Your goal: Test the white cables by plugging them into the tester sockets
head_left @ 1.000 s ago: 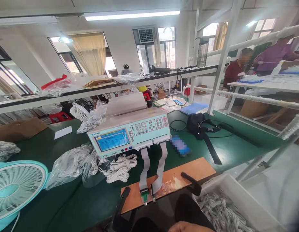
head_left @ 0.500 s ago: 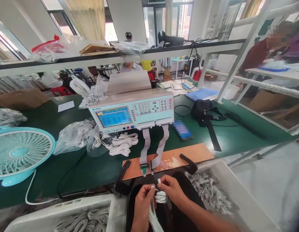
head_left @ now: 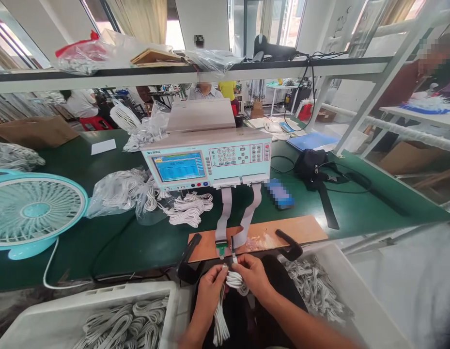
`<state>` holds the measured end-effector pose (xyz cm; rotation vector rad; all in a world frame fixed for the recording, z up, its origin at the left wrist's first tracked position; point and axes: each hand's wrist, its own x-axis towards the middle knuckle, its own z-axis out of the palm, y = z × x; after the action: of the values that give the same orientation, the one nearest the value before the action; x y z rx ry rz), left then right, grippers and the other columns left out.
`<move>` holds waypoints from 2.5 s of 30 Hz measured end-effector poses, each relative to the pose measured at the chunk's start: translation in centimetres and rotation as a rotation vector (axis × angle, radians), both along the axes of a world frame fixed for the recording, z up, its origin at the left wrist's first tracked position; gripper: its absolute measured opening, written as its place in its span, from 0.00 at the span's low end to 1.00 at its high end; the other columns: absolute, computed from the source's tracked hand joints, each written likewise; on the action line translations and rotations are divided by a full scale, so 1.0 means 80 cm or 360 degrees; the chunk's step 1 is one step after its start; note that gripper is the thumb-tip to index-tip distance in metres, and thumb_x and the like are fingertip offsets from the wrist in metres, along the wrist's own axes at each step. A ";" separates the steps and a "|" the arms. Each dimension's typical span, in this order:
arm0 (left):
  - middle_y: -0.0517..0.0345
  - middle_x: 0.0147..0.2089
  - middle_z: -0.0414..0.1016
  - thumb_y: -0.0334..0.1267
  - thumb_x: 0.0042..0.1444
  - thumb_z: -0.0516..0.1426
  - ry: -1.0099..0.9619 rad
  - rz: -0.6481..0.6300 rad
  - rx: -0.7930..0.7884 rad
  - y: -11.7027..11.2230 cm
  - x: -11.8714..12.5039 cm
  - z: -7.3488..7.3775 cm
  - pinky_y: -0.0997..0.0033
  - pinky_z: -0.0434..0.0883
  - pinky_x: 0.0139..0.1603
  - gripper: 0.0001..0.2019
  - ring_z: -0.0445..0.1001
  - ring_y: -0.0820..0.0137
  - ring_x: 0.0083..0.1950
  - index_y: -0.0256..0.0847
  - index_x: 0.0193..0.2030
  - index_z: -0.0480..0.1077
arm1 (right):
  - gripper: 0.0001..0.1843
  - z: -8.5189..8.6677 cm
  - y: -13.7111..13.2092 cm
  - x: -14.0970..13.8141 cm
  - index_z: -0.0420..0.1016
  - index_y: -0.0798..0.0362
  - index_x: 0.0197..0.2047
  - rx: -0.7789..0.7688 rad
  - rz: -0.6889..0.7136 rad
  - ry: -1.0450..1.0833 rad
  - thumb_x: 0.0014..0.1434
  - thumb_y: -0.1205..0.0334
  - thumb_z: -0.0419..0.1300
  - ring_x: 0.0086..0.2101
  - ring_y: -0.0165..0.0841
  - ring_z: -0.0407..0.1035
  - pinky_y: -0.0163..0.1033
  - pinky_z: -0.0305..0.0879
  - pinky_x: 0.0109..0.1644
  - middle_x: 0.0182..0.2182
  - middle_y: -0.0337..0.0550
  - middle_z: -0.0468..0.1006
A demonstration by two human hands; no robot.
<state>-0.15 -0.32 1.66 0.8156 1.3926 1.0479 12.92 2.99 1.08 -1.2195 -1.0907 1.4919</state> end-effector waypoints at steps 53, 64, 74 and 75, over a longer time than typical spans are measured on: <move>0.66 0.19 0.52 0.60 0.40 0.57 -0.0007 0.0371 0.0271 0.029 0.019 0.004 0.74 0.54 0.26 0.24 0.52 0.75 0.24 0.40 0.17 0.57 | 0.14 0.011 -0.001 -0.011 0.74 0.53 0.25 -0.0299 0.0072 0.0451 0.38 0.53 0.67 0.25 0.36 0.67 0.37 0.62 0.29 0.19 0.38 0.73; 0.65 0.18 0.62 0.50 0.46 0.58 -0.0182 0.0350 0.0227 0.004 0.040 0.003 0.77 0.58 0.23 0.17 0.59 0.77 0.21 0.35 0.22 0.66 | 0.21 0.025 -0.024 -0.006 0.62 0.53 0.20 -0.0204 0.0027 0.0271 0.43 0.45 0.63 0.20 0.26 0.54 0.33 0.52 0.25 0.17 0.32 0.62; 0.66 0.20 0.64 0.50 0.49 0.57 -0.0735 0.0447 -0.0083 -0.019 0.030 0.021 0.80 0.58 0.14 0.16 0.62 0.79 0.15 0.36 0.27 0.65 | 0.12 0.031 -0.033 0.211 0.70 0.53 0.27 0.0108 0.0389 -0.1461 0.47 0.53 0.60 0.27 0.34 0.64 0.37 0.57 0.31 0.26 0.43 0.71; 0.67 0.20 0.62 0.50 0.48 0.57 -0.0724 0.0430 -0.0108 -0.016 0.036 0.022 0.80 0.58 0.15 0.16 0.62 0.79 0.15 0.37 0.28 0.66 | 0.13 0.031 -0.042 0.203 0.72 0.53 0.32 0.0093 0.0462 -0.1398 0.48 0.52 0.60 0.30 0.36 0.66 0.38 0.60 0.34 0.31 0.45 0.73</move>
<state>2.70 -1.59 3.39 0.3118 1.1544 1.2919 29.17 -0.35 3.57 -1.7930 -1.9317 1.0975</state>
